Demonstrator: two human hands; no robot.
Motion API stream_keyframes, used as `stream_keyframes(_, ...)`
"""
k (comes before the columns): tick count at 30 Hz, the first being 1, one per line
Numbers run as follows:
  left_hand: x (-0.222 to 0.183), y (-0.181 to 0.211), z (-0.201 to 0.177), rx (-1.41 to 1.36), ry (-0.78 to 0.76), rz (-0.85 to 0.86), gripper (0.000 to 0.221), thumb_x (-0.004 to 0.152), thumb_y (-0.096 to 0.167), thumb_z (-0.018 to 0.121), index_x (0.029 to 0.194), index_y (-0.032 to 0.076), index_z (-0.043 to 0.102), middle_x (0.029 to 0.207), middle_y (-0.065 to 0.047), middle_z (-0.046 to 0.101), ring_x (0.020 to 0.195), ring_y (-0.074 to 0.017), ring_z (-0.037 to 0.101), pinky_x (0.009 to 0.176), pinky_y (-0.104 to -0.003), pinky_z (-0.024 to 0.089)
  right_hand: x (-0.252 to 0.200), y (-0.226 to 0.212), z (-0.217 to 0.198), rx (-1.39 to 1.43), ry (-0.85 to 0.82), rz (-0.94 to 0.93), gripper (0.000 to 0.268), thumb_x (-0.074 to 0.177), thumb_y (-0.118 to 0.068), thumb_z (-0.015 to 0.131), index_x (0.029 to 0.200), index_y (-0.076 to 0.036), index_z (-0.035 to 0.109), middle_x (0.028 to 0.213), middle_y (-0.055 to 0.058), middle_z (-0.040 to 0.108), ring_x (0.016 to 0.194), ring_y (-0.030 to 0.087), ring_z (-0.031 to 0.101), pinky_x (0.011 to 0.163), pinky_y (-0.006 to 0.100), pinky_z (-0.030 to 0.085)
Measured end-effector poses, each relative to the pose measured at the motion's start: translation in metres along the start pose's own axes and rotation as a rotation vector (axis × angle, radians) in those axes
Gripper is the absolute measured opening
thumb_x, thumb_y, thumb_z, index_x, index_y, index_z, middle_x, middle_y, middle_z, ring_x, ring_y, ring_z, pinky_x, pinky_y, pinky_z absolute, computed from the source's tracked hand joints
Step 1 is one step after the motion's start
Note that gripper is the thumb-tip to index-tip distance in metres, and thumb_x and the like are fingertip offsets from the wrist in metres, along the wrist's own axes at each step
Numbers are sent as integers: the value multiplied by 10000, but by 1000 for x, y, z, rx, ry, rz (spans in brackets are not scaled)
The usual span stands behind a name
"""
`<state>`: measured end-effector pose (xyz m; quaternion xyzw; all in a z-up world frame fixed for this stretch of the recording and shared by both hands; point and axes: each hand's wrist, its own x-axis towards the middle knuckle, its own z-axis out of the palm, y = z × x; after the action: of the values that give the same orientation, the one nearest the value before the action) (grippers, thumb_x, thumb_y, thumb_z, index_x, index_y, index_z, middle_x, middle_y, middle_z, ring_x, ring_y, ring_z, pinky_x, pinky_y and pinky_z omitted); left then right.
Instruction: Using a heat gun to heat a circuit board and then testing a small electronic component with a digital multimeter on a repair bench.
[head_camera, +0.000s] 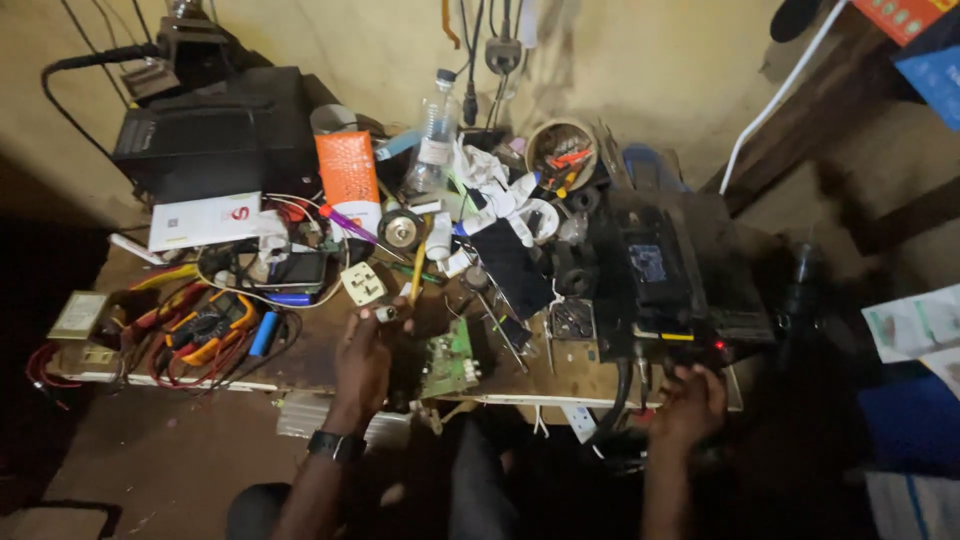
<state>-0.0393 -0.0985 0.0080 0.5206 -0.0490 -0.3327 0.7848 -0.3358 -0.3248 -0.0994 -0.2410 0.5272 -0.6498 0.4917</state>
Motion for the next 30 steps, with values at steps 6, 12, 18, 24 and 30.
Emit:
stream_keyframes(6,1,0,-40,-340,-179,107,250,829,292,537,899,56,493,969,-193,589,895,-319,589,761,-403,468,-81,54,-40,116,-178,-30,201,758,-123,586,945,-104,515,581,85,475,413,144,405,380,223,320)
stream_keyframes(12,-22,4,-58,-280,12,53,147,848,190,536,800,84,447,677,-51,445,583,-152,445,555,-306,436,-192,75,-37,-107,-404,218,109,694,-80,583,795,-58,548,580,142,547,377,160,445,339,209,292)
stream_keyframes(18,-60,15,-76,-308,-112,8,248,853,179,490,941,-46,542,553,-71,453,507,-152,459,490,-294,421,-257,56,-24,-273,-835,288,244,666,-197,623,805,2,644,555,182,671,391,202,572,395,268,413)
stream_keyframes(24,-107,33,-74,-530,-239,-164,91,811,156,555,847,74,545,702,-120,560,559,-174,543,524,-314,456,-303,-21,11,-400,-1014,264,287,631,-223,628,791,11,671,646,198,725,523,246,673,524,291,539)
stream_keyframes(30,-121,36,-85,-552,-258,-236,98,824,154,541,782,84,487,715,-149,542,520,-218,538,539,-342,487,-342,-83,47,-159,-1180,-248,278,710,-177,621,954,-44,604,1037,116,627,608,151,609,518,236,467)
